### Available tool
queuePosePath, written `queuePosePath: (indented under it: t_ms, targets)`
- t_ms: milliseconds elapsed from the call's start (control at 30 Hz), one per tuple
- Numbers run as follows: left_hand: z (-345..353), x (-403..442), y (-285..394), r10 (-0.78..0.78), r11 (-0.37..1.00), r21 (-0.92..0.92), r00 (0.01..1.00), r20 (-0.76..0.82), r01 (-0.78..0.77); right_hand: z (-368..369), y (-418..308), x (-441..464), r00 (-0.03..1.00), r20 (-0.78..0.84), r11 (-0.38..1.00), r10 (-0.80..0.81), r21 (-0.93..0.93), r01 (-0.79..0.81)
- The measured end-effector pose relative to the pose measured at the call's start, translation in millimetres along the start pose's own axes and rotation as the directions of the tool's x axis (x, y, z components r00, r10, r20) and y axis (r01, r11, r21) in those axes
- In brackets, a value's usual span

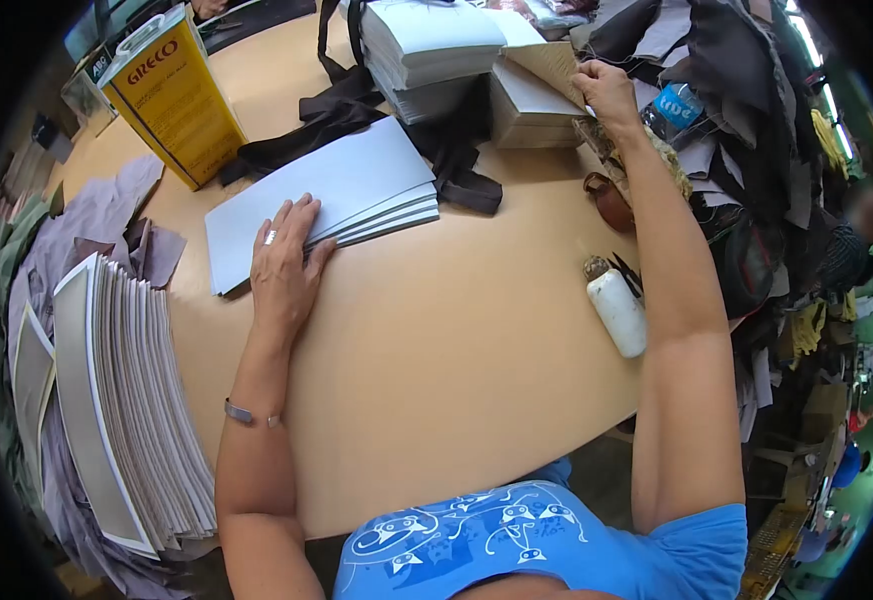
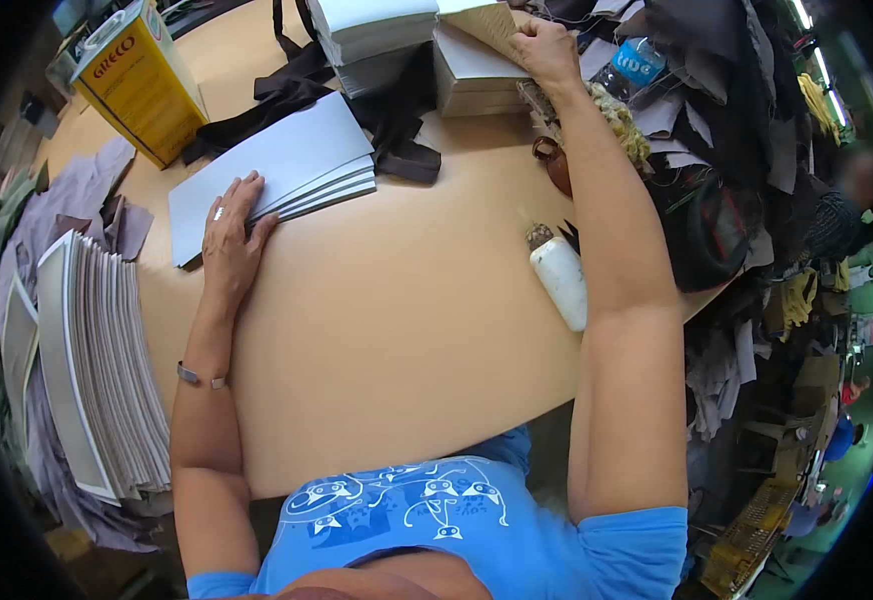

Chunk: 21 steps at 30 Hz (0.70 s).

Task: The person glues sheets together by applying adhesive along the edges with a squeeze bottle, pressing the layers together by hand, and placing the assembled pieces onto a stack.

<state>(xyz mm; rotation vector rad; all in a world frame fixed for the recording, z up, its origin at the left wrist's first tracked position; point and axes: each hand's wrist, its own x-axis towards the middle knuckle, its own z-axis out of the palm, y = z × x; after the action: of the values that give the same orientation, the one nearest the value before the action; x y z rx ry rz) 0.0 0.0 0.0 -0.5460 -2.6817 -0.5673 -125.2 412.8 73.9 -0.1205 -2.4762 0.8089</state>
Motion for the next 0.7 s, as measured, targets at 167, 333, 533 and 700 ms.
queuePosePath:
  t_ms: [167,333,533,700]
  targets:
    - [2.4,2.3,0.8,0.025,1.0,0.007,0.997,-0.067,-0.025,-37.7,-40.0,15.4,0.982,-0.176,0.831,-0.069,0.534,0.154]
    - [6.4,2.3,-1.6,0.053,0.998,0.024,0.993,-0.103,-0.05,-92.7,-192.8,-89.6,0.957,-0.003,0.955,-0.291,0.058,0.291]
    - [-1.3,0.4,1.2,0.025,1.0,0.011,0.997,-0.078,-0.024,-48.5,-207.4,-177.5,0.672,0.534,0.851,-0.513,0.419,0.317]
    - [3.7,-6.1,-13.2,0.073,0.995,-0.066,0.993,-0.09,-0.079,11.0,-151.3,-233.7,0.481,0.633,0.795,-0.607,0.472,0.382]
